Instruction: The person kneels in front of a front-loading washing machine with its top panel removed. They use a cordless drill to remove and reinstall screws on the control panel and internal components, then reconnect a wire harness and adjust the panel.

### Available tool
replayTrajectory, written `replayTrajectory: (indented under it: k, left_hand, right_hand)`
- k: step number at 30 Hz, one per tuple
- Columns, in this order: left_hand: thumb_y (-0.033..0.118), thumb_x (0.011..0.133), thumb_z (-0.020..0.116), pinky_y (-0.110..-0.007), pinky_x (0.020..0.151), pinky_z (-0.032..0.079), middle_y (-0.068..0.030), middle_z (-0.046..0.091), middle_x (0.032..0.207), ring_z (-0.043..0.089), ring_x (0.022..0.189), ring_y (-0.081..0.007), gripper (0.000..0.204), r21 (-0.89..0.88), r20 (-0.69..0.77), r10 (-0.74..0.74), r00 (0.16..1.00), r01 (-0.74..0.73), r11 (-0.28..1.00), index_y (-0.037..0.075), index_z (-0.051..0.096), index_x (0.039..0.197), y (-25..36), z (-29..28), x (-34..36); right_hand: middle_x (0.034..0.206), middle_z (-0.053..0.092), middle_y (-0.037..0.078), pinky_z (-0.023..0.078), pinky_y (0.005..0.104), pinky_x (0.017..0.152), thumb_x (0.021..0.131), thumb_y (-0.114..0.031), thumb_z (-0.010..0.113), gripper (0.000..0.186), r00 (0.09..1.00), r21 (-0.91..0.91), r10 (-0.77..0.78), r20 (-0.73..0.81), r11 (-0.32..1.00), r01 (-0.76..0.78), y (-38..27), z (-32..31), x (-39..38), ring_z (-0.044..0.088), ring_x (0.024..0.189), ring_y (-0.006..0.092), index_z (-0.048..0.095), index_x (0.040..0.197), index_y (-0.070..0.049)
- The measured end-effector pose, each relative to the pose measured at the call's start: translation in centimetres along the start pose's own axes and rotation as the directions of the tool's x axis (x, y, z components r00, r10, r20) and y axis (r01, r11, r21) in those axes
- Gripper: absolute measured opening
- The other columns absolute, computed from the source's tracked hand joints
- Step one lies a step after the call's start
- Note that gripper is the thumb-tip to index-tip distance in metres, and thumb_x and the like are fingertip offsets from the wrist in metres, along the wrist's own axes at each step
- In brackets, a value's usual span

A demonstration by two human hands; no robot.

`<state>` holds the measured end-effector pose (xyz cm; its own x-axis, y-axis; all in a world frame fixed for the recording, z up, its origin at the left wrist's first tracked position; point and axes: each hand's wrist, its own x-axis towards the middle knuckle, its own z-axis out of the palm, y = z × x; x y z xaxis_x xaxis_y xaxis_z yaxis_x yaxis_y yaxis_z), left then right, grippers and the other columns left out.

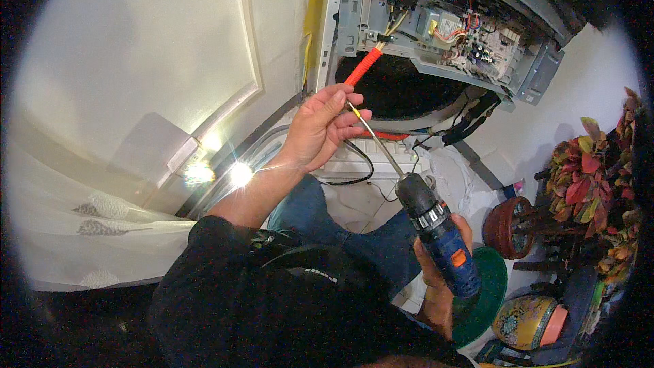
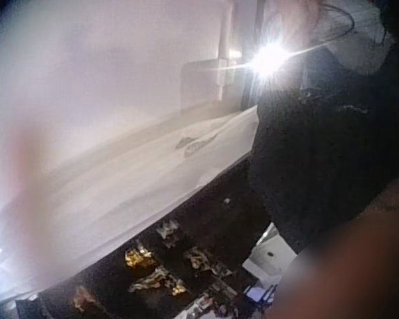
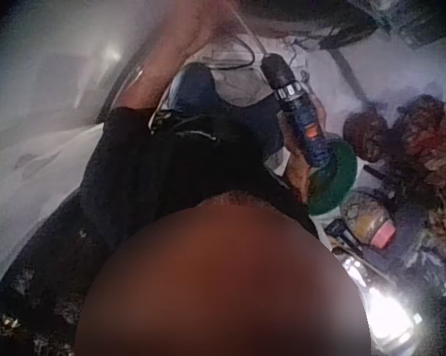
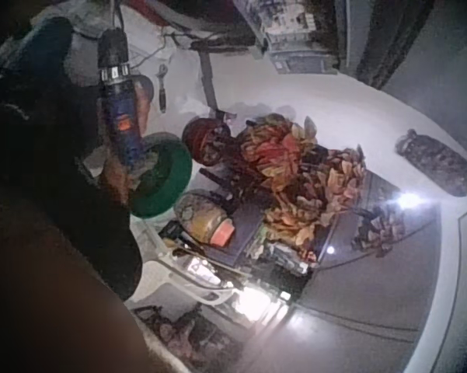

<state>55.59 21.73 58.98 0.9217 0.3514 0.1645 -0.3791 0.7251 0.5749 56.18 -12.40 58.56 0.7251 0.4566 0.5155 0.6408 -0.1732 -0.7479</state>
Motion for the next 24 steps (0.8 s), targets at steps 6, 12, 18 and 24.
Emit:
replayTrajectory:
  k: [6,12,18,24]
  left_hand:
    - [0.025,0.104,0.056,-0.037,0.077,0.063,-0.0083,0.067,0.112,0.072,0.097,-0.0244,0.030,0.064,-0.069,-0.015,0.998,0.020,0.998,0.007,0.054,0.128,0.0,0.0,0.1]
    - [0.028,0.104,0.056,-0.043,0.085,0.061,-0.0125,0.065,0.118,0.070,0.101,-0.0283,0.040,0.062,0.079,0.027,0.996,-0.032,0.998,0.006,0.047,0.137,0.2,-0.2,0.7]
    - [0.033,0.097,0.065,-0.046,0.110,0.042,-0.0256,0.041,0.150,0.050,0.132,-0.0369,0.078,0.941,0.195,0.775,0.601,-0.337,0.025,-0.001,0.023,0.153,1.0,-2.7,7.8]
    - [0.046,0.091,0.070,-0.046,0.113,0.035,-0.0311,0.046,0.137,0.046,0.131,-0.0429,0.084,0.886,0.392,0.713,0.582,-0.447,-0.123,-0.009,0.034,0.143,1.0,-4.8,14.5]
  right_hand:
    - [0.121,0.061,0.015,0.053,0.0365,0.092,0.077,-0.013,0.086,0.081,0.994,0.023,0.108,-0.006,0.994,-0.108,-0.2,0.3,-0.7,0.065,0.101,0.0231,0.039,0.142,-0.003]
    - [0.107,0.061,0.015,0.056,0.0374,0.072,0.076,-0.013,0.086,0.091,0.991,0.145,0.129,-0.033,0.982,-0.123,1.5,1.5,-1.1,0.065,0.082,0.0235,0.029,0.147,-0.005]
    - [0.103,0.060,0.015,0.054,0.0369,0.066,0.077,-0.010,0.082,0.093,0.945,0.483,0.309,-0.108,0.847,-0.222,-0.6,3.2,-0.7,0.062,0.073,0.0221,0.023,0.150,-0.007]
    - [0.125,0.056,0.018,0.058,0.0370,0.079,0.071,0.002,0.084,0.090,0.950,0.511,0.305,-0.061,0.827,-0.233,-0.7,2.1,-0.9,0.065,0.098,0.0257,0.035,0.145,-0.012]
